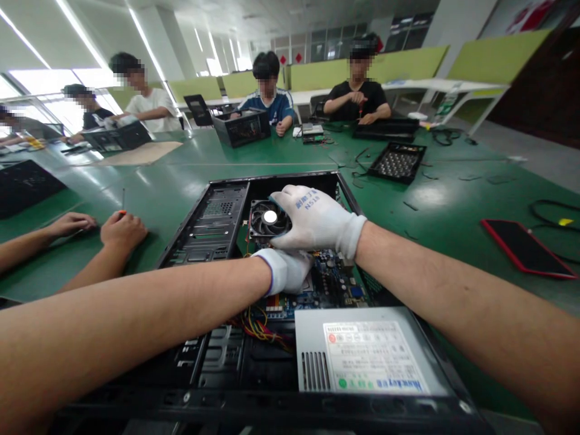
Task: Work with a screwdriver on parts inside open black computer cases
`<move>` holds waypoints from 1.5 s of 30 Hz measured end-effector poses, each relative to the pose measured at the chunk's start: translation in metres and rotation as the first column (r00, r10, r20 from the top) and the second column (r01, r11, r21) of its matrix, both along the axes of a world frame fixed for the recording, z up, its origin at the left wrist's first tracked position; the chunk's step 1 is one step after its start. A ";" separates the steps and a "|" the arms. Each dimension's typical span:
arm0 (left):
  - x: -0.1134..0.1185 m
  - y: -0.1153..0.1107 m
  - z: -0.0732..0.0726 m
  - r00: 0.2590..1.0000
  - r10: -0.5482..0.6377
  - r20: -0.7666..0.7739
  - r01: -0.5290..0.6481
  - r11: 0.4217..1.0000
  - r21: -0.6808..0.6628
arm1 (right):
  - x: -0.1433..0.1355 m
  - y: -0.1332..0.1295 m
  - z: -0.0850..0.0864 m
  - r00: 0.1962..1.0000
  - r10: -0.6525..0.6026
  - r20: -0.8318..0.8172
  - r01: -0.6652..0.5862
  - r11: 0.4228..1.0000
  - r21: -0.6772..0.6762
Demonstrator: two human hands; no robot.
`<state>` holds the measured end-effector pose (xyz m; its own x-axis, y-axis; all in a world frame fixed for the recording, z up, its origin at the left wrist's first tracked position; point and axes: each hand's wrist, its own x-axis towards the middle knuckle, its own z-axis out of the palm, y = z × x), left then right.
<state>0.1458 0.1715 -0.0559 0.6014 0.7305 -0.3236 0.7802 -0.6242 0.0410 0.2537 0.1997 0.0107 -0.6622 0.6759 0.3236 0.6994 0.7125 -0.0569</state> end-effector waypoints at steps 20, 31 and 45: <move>0.015 0.002 0.006 0.982 0.029 -0.184 -0.050 0.993 -0.107 | 0.001 -0.003 0.002 1.000 0.007 0.009 -0.006 1.000 -0.005; 0.016 -0.004 0.014 0.979 0.065 -0.192 -0.078 0.995 -0.064 | 0.002 -0.003 0.002 1.000 0.016 -0.001 -0.016 0.999 -0.049; 0.017 -0.004 0.012 0.977 0.049 -0.209 -0.066 0.995 -0.076 | 0.004 0.000 -0.001 1.000 0.004 -0.002 -0.004 0.999 -0.032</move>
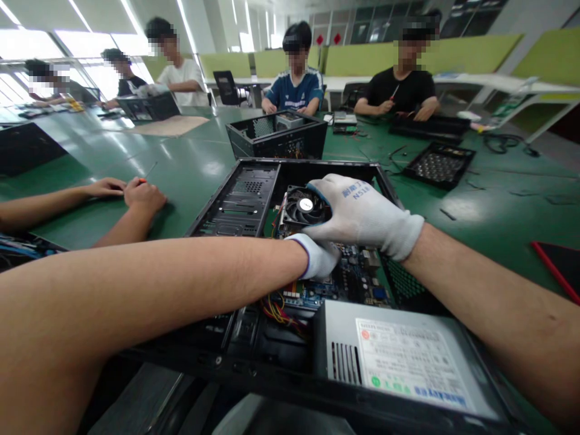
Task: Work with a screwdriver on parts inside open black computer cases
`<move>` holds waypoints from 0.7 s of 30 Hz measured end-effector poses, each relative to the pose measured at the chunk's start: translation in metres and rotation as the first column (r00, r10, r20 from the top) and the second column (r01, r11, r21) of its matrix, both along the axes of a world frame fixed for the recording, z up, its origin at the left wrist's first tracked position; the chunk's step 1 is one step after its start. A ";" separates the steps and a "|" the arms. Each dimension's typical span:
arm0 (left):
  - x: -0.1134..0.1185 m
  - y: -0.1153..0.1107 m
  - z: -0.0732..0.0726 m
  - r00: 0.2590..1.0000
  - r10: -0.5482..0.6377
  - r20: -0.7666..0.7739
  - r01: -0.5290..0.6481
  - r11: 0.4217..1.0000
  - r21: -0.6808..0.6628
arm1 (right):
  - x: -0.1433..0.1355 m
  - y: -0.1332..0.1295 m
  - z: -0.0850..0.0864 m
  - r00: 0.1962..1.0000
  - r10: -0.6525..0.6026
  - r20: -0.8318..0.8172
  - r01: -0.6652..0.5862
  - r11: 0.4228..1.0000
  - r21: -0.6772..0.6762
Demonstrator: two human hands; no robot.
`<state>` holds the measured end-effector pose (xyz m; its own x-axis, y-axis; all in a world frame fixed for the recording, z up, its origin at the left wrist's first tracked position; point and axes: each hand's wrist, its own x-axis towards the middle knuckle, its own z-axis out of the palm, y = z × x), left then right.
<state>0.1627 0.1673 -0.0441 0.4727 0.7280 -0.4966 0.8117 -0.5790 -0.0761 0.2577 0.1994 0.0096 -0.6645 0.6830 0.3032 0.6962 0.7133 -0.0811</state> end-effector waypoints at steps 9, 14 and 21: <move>0.000 -0.005 0.007 1.000 -0.014 0.005 0.015 0.999 -0.030 | -0.001 -0.001 0.002 1.000 -0.001 0.012 0.001 1.000 -0.013; 0.003 -0.009 0.013 0.994 -0.083 -0.065 0.082 0.997 -0.012 | -0.001 -0.001 0.003 0.999 -0.009 0.035 0.009 1.000 -0.019; -0.003 -0.001 0.002 0.980 -0.198 0.015 0.198 0.980 -0.025 | -0.001 -0.004 0.005 0.999 -0.031 0.043 0.033 0.998 -0.057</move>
